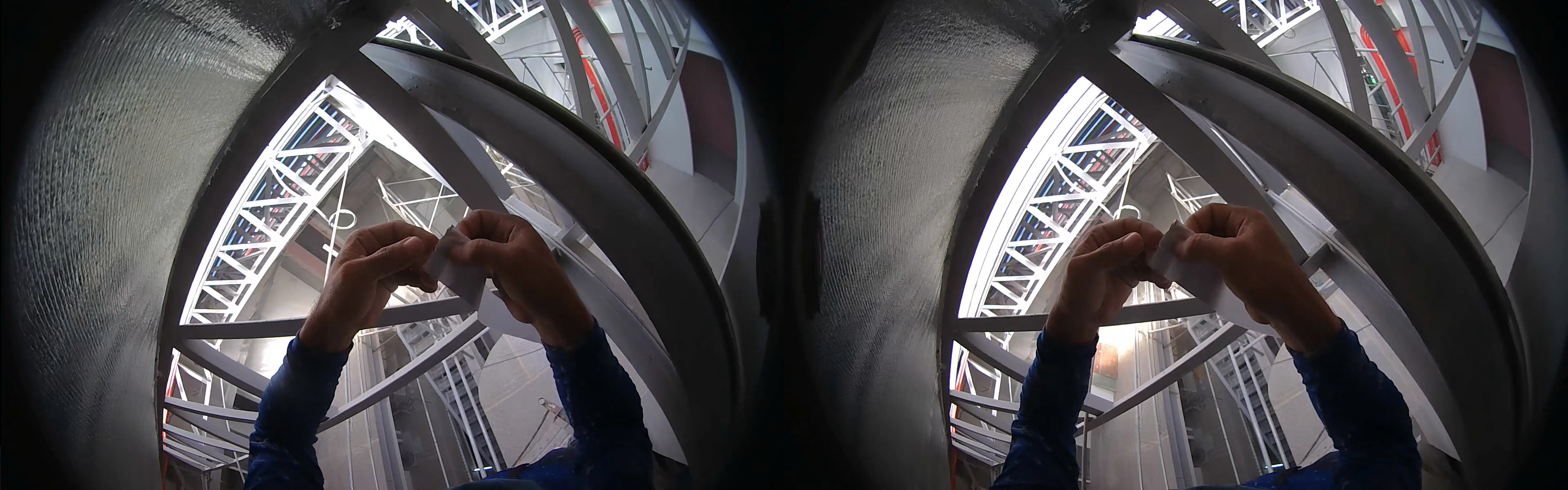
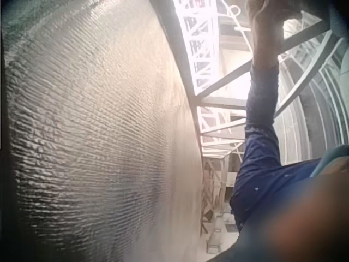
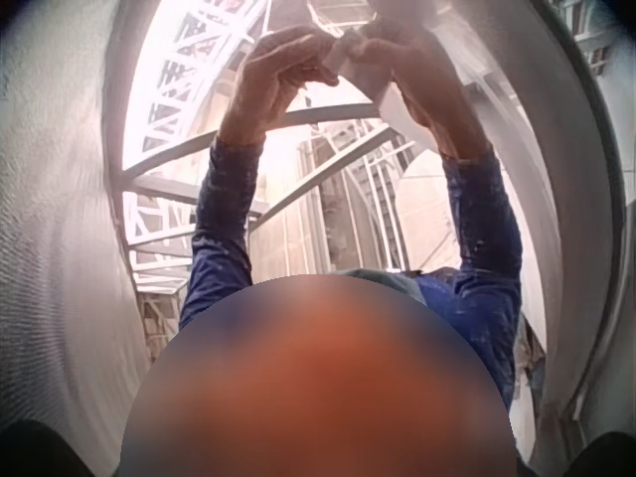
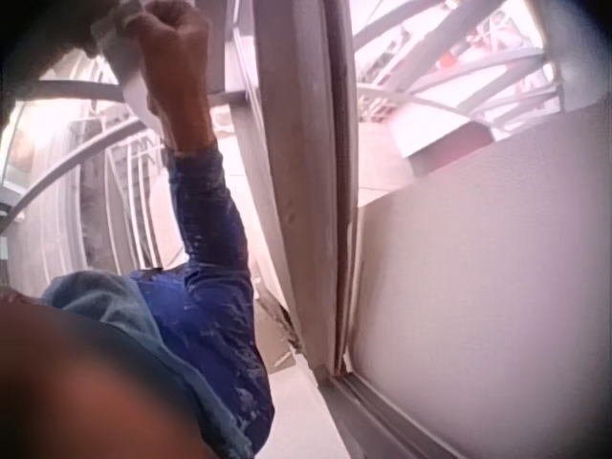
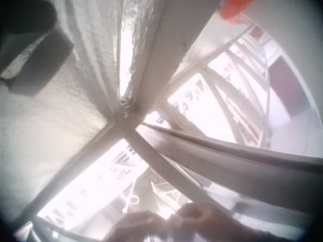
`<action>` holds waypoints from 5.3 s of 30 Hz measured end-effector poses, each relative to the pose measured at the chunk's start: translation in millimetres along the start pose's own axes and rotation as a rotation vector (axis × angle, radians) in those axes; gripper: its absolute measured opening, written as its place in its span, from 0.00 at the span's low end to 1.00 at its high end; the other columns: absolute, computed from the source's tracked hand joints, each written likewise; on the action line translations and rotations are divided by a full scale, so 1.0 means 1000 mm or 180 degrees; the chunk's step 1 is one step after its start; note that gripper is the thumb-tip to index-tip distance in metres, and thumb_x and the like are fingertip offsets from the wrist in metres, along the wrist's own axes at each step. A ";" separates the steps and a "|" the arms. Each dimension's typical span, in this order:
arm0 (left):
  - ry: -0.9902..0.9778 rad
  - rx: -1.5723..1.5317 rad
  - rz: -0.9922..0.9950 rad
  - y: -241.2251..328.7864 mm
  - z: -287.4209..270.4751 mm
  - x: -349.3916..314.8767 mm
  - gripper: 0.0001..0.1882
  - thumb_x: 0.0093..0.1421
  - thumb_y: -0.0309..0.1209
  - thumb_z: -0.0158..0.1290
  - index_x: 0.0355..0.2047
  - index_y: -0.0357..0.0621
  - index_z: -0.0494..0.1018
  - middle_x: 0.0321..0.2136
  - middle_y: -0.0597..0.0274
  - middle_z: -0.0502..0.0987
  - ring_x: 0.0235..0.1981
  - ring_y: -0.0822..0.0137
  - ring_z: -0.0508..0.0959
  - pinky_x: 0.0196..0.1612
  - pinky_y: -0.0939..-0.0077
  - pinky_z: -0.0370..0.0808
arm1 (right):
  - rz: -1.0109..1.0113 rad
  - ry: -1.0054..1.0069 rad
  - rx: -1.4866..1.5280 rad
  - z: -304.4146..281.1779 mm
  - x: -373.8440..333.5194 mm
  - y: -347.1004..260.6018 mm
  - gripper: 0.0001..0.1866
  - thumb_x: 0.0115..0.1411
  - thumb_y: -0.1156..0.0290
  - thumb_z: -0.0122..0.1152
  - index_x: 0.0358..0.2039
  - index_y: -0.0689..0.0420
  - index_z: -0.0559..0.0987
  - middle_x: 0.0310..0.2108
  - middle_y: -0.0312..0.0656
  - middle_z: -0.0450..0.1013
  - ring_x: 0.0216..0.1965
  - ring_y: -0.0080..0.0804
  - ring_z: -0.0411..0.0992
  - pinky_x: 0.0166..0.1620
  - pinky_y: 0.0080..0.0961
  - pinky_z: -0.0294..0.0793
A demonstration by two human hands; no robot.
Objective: The person applies white tape to the seams of a curved metal structure. They tear pieces from a roll, press them along joints, and smooth them into place while working on scaffolding.
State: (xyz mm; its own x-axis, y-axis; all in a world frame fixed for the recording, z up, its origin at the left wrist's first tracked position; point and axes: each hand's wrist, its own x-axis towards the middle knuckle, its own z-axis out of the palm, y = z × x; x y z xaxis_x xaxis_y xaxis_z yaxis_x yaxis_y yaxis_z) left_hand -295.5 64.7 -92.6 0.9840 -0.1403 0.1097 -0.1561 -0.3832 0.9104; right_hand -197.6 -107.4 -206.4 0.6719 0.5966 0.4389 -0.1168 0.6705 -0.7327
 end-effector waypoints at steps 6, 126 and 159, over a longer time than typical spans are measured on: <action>-0.0068 -0.0602 0.0470 0.012 -0.001 0.013 0.28 0.72 0.48 0.48 0.53 0.31 0.76 0.42 0.46 0.83 0.39 0.57 0.86 0.45 0.59 0.85 | -0.0341 -0.0220 0.0634 0.006 0.013 -0.027 0.15 0.60 0.64 0.66 0.41 0.62 0.80 0.33 0.44 0.77 0.35 0.30 0.78 0.42 0.27 0.77; 0.2371 0.1429 0.2288 -0.027 0.038 0.061 0.09 0.62 0.18 0.61 0.30 0.34 0.70 0.41 0.49 0.81 0.40 0.63 0.85 0.42 0.73 0.88 | -0.0644 0.1166 0.0020 0.027 0.040 -0.008 0.18 0.58 0.54 0.74 0.35 0.56 0.85 0.30 0.35 0.79 0.34 0.21 0.74 0.43 0.30 0.68; 0.1339 0.0591 0.0791 0.059 0.024 0.073 0.21 0.60 0.22 0.58 0.54 0.32 0.73 0.35 0.56 0.81 0.36 0.64 0.84 0.43 0.67 0.84 | -0.1286 0.0954 -0.1071 0.002 0.032 -0.058 0.13 0.50 0.67 0.73 0.26 0.66 0.84 0.23 0.42 0.79 0.23 0.24 0.74 0.30 0.23 0.73</action>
State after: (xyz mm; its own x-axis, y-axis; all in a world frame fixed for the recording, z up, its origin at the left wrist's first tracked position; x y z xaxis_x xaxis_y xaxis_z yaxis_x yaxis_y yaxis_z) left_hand -235.3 10.4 -40.7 0.8587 0.1165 0.4990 -0.3644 -0.5459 0.7545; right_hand -170.6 -126.5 -148.5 0.7975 0.1407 0.5867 0.3954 0.6126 -0.6843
